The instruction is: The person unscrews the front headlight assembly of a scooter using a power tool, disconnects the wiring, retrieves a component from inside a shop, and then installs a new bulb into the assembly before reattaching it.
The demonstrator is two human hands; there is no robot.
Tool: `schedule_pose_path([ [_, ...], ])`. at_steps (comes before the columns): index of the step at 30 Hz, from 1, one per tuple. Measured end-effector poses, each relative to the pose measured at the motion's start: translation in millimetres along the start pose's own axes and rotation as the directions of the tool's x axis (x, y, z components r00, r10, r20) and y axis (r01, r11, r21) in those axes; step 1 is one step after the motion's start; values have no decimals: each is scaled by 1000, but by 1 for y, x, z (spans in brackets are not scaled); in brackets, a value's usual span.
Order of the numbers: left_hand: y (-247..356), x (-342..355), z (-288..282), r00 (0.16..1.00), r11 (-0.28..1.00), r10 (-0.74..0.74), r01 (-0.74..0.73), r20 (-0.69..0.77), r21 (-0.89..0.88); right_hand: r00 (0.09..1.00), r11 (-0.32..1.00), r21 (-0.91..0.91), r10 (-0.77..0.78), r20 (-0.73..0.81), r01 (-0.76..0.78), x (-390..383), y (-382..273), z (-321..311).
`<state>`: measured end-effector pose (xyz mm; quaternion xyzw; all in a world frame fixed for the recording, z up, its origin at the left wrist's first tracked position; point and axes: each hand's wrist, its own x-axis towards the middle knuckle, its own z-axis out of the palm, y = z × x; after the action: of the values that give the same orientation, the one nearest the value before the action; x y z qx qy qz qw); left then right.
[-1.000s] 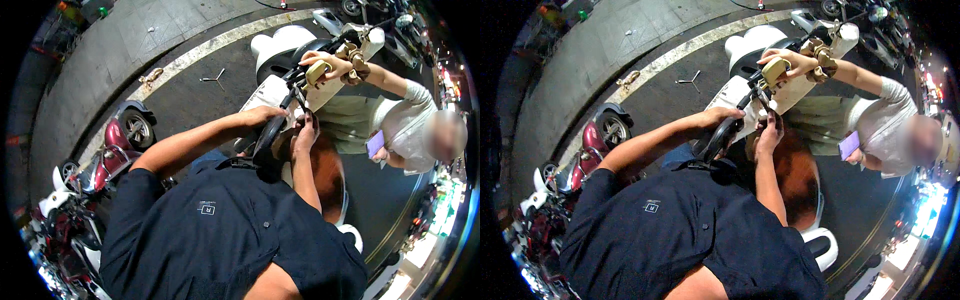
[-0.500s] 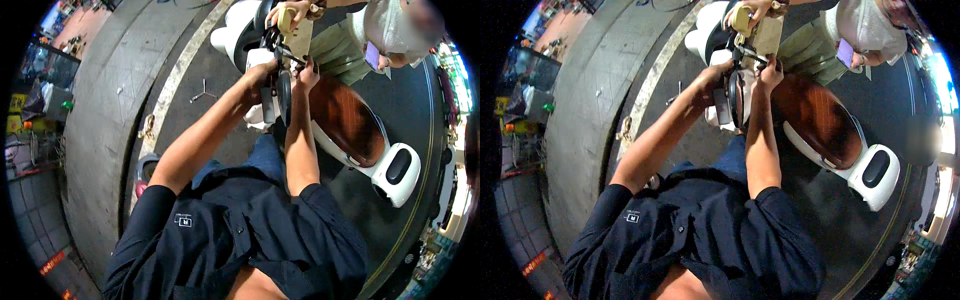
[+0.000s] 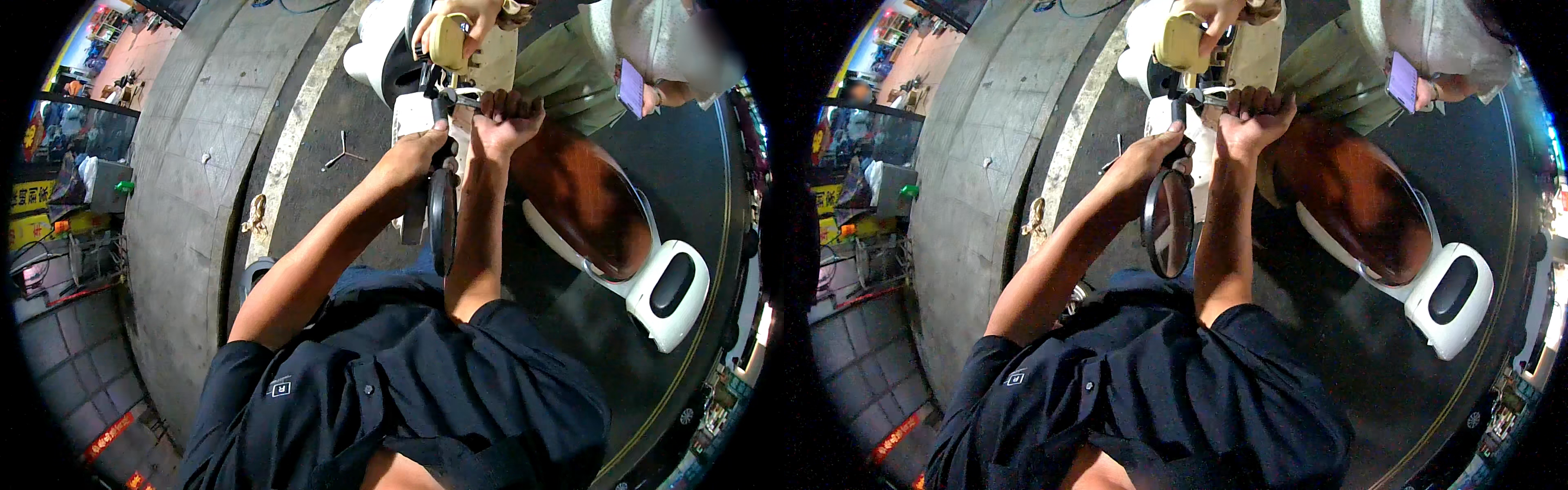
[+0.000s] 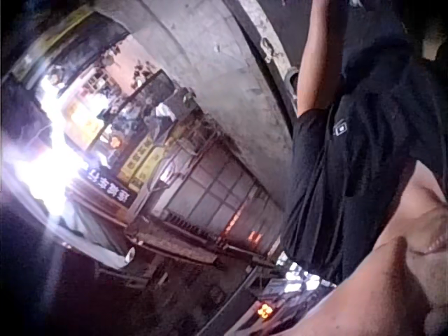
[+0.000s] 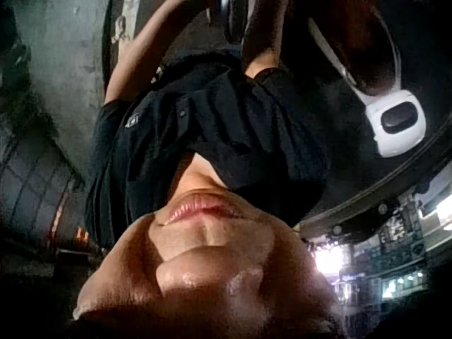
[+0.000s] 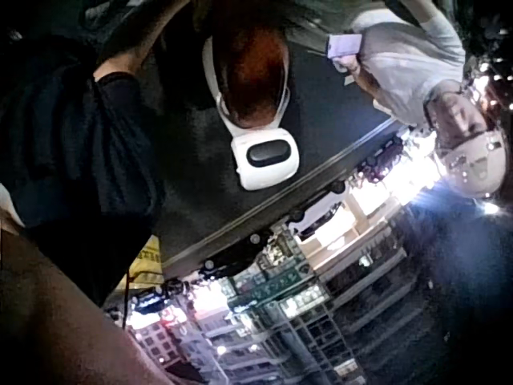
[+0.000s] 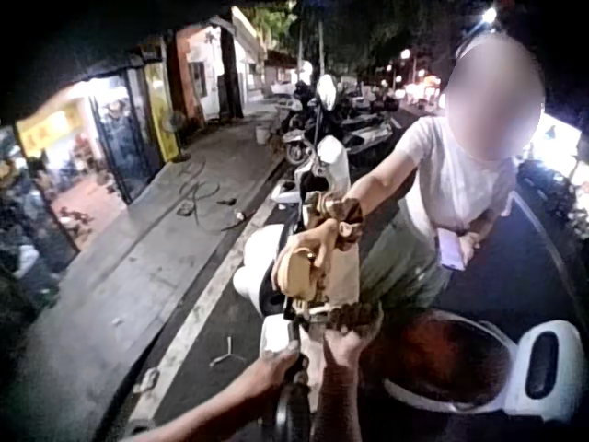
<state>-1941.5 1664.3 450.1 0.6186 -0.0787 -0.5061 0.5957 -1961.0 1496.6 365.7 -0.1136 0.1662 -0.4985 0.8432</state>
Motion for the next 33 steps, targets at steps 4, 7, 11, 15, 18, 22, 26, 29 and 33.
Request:
schedule_pose_path([
  [4, 1, 2, -3, 995, 994, -99, 100, 13, -36, 994, 993, 39, 109, -28, -108, 8, -2, 7],
  [7, -1, 2, -9, 991, 986, -121, 126, 48, -108, 994, 992, -57, 113, -8, -113, 11, -1, 14],
  [11, -1, 6, -9, 992, 989, -118, 121, 40, -82, 987, 986, -67, 157, 41, -154, 17, -6, 23],
  [15, -3, 10, -2, 999, 1000, -30, 31, 20, -7, 989, 993, 3, 121, 89, -122, 20, -16, -1],
  [18, -19, 23, -21, 993, 977, -89, 102, 75, -187, 988, 830, -558, 89, 129, -2, 15, -9, -13],
  [22, -12, 21, -11, 991, 943, -76, 106, 109, -314, 912, 637, -771, 313, 267, 7, 4, -44, -31],
  [26, -12, 19, -14, 988, 947, -55, 98, 147, -304, 966, 743, -641, -26, 258, 191, 12, -47, -25],
  [29, -16, 23, -22, 977, 937, -39, 108, 211, -331, 965, 799, -556, -114, 236, 230, -3, -61, -28],
  [33, -18, 21, -25, 982, 931, 2, 68, 189, -359, 978, 759, -617, -143, 155, 208, -61, -8, -47],
])
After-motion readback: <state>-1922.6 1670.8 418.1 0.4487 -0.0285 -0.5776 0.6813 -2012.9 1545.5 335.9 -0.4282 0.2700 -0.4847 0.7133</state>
